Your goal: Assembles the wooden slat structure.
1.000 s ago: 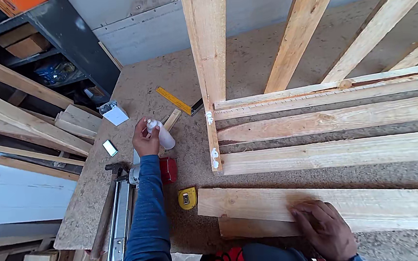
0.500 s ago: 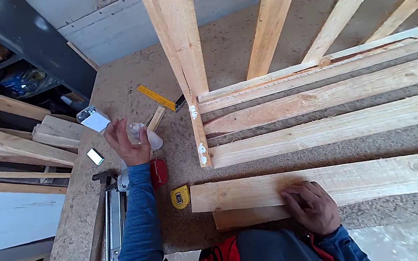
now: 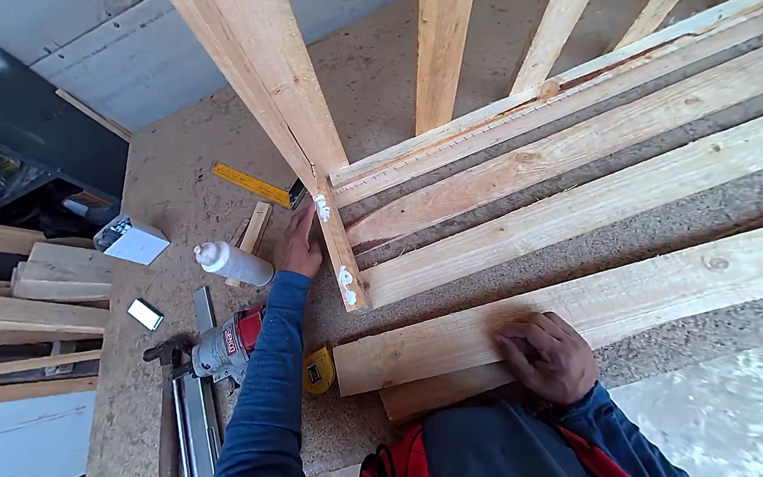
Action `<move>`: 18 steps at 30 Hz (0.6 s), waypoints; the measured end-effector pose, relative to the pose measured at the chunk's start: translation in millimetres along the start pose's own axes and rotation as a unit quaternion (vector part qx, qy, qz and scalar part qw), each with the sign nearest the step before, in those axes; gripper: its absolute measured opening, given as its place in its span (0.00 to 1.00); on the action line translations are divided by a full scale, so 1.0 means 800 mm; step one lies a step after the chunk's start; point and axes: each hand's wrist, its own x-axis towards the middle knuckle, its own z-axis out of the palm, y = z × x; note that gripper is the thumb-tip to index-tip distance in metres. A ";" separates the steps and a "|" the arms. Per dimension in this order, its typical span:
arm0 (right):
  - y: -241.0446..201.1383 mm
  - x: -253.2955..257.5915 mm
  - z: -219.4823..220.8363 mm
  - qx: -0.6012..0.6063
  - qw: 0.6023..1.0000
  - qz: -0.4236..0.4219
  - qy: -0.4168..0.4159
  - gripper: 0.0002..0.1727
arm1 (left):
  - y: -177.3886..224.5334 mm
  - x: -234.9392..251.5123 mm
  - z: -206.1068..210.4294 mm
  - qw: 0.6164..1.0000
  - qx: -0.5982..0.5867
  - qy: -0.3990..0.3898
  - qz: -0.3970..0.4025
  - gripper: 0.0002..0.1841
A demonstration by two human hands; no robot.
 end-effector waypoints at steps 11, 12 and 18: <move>-0.012 0.015 -0.010 -0.007 1.000 0.002 -0.010 0.16 | 0.064 -0.010 -0.056 0.849 0.478 -0.226 0.001 0.09; -0.013 0.013 -0.013 0.000 1.000 0.001 -0.022 0.16 | 0.066 -0.027 -0.063 0.855 0.463 -0.232 0.005 0.08; -0.009 0.017 -0.016 0.035 0.998 -0.012 -0.042 0.15 | 0.104 -0.187 -0.077 0.975 0.215 -0.056 0.013 0.15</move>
